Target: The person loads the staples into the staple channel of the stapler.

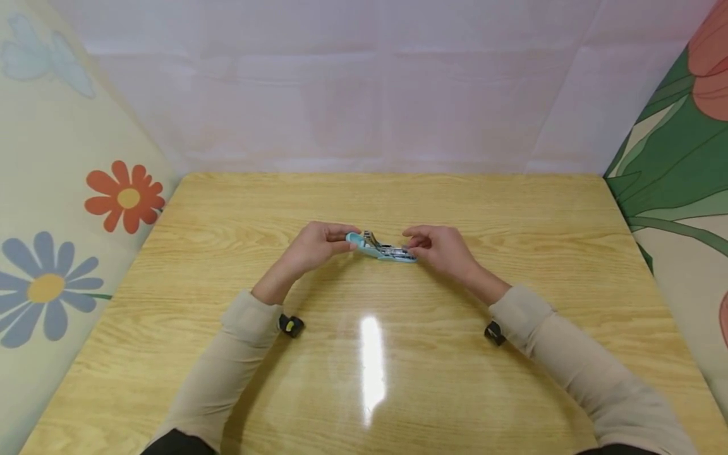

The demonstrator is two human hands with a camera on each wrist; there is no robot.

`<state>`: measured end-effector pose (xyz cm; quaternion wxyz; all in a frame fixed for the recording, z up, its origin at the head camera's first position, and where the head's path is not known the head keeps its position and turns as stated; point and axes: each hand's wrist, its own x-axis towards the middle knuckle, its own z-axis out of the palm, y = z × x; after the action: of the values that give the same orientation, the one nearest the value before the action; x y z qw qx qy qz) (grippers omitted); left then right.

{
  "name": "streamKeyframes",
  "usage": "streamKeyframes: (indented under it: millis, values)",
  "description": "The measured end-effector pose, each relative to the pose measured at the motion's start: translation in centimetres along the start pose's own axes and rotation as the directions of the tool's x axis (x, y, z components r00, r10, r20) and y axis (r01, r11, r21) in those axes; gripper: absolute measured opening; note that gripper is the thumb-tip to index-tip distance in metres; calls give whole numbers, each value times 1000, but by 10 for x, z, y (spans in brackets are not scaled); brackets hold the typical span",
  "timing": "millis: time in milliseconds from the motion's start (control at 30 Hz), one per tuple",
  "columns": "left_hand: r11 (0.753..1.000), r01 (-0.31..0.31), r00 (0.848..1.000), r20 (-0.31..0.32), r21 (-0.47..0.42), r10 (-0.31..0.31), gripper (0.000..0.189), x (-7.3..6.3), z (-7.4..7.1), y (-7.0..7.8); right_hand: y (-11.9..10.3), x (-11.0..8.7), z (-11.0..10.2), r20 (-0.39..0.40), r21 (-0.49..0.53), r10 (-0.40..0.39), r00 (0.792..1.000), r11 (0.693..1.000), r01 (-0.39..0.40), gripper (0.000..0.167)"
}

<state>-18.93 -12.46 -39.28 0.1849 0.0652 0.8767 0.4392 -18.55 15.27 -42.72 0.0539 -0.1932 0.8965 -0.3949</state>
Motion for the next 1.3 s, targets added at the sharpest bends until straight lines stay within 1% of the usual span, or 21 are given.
streamKeyframes:
  millis: [133,400,867,1067,1300]
  values:
    - [1000,3,1000,2,3,-3,36,0,0,0,0,1,2,10,-16,-3,1000,1000,3,35]
    - [1000,7,1000,15,-10,-6,38,-1,0,1,-4,2,4,24,-34,-34,999,999,35,34]
    - [999,34,999,13,-27,-33,37,0,0,0,-2,1,5,13,-75,-31,999,997,31,31]
    - [999,38,999,12,-26,-38,36,-1,0,0,-2,1,6,9,-91,-42,999,995,43,26]
    - [999,29,1000,12,-18,-29,37,-1,0,1,-3,0,7,9,-87,-43,999,995,43,19]
